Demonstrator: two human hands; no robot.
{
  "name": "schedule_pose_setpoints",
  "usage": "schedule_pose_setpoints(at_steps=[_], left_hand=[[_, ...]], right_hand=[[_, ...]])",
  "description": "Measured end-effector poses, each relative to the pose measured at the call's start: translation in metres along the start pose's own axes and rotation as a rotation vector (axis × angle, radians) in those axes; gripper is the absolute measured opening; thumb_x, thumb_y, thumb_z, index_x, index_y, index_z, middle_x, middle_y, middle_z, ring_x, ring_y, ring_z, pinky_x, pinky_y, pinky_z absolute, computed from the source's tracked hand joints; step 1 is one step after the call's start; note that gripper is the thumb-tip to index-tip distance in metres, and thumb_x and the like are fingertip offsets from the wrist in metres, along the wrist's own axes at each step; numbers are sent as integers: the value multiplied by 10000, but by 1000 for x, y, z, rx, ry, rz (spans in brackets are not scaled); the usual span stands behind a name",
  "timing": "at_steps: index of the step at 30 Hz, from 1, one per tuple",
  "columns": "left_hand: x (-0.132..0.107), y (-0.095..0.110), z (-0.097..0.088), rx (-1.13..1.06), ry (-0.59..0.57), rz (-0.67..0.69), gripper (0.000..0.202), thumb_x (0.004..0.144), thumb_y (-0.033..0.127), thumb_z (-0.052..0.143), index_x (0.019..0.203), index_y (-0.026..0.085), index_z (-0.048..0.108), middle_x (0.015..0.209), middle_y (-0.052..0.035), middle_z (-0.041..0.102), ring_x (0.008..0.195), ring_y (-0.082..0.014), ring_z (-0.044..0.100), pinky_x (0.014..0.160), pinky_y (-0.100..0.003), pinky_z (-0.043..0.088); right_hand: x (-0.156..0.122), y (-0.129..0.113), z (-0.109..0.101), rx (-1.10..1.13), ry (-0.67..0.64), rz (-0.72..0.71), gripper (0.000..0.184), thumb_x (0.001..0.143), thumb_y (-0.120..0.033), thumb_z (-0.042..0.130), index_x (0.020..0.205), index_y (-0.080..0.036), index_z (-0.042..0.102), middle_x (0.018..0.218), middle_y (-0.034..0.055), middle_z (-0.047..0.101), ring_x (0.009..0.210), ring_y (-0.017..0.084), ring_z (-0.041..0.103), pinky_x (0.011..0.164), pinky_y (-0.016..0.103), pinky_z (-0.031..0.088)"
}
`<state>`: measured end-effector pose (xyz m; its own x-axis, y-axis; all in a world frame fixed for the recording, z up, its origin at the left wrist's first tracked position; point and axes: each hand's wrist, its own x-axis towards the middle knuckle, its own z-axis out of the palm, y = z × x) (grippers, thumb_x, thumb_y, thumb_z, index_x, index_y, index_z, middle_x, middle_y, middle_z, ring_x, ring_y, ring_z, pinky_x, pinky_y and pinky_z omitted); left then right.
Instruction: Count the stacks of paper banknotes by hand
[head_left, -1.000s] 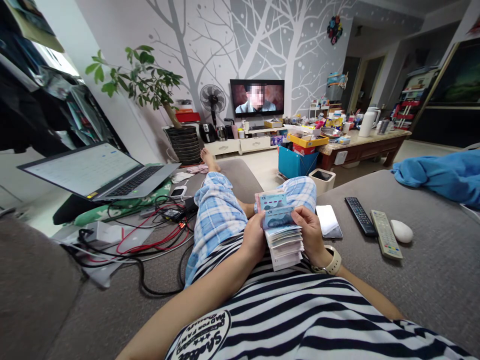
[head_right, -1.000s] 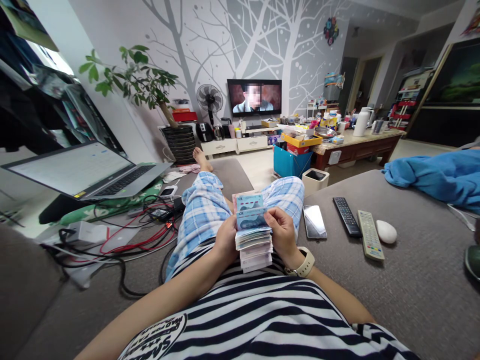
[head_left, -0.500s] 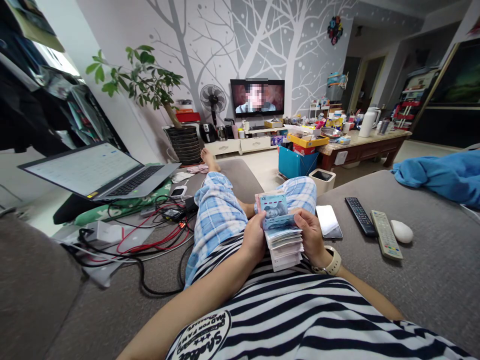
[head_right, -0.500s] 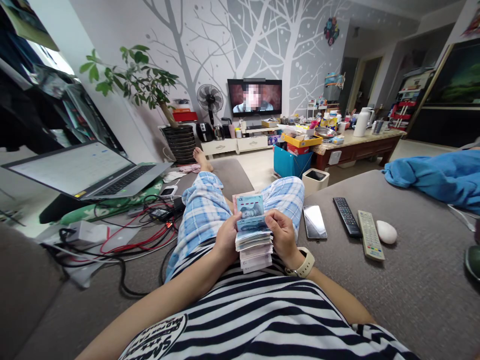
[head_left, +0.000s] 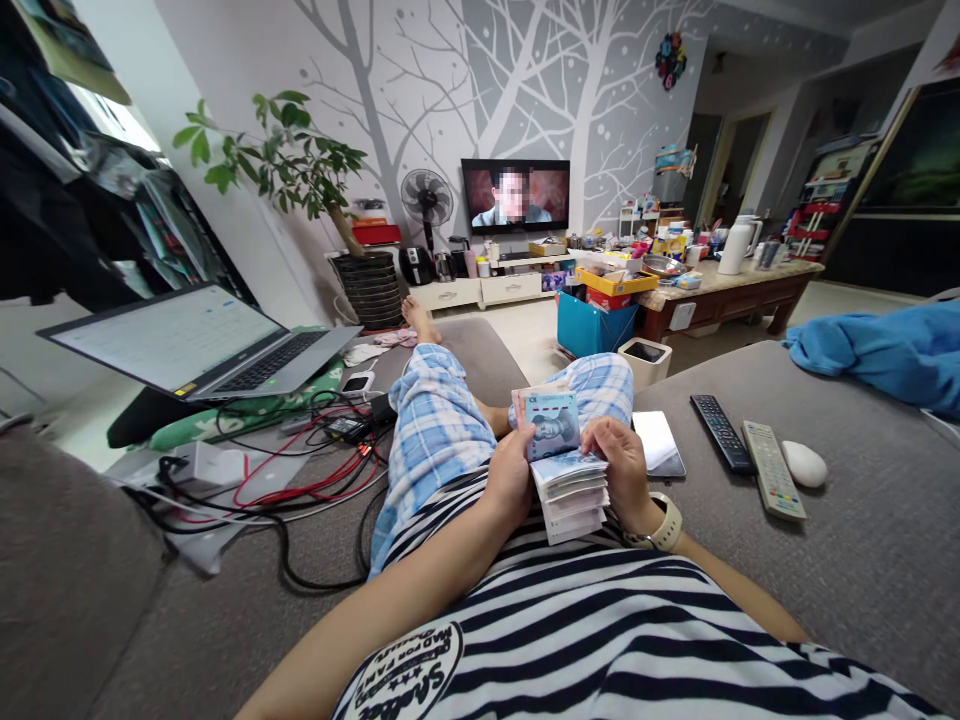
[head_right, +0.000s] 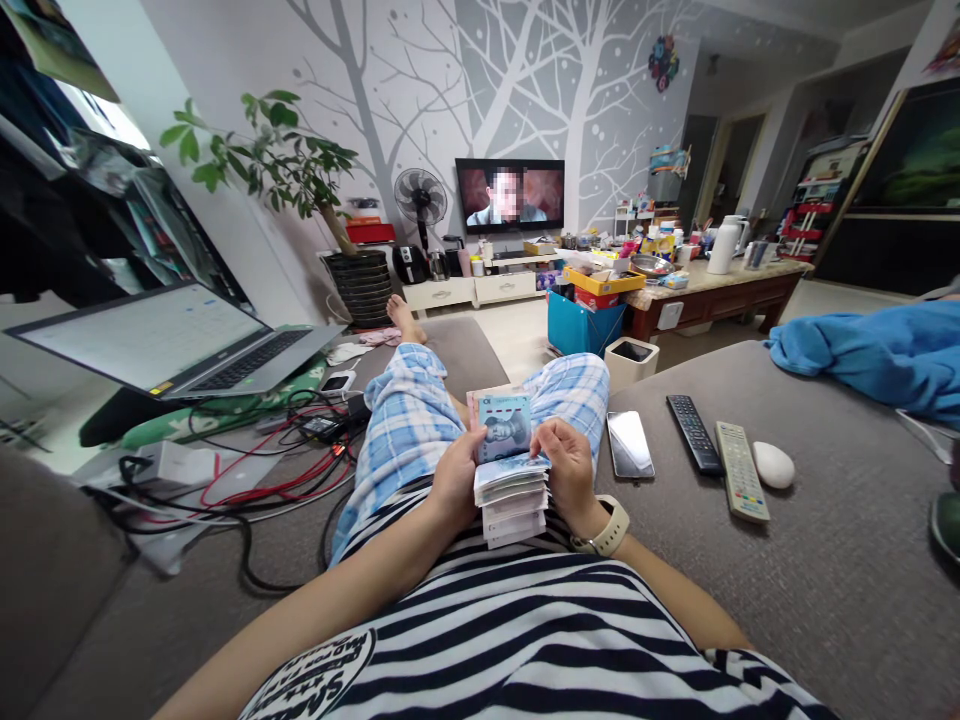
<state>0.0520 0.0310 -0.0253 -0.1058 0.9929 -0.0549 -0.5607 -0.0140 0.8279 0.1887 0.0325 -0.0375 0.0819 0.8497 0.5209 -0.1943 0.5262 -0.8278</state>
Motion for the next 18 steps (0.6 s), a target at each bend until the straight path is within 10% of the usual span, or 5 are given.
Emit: schedule_pose_setpoints(at_steps=[18], left_hand=[[1, 0, -1, 8, -101, -49, 269, 601, 264, 751, 846, 152, 742, 783, -77, 757, 865, -286, 709, 824, -389, 531]], right_hand=[[4, -3, 3, 38, 52, 145, 393, 797, -400, 677, 583, -215, 405, 579, -63, 328, 548, 108, 285, 524, 263, 273]])
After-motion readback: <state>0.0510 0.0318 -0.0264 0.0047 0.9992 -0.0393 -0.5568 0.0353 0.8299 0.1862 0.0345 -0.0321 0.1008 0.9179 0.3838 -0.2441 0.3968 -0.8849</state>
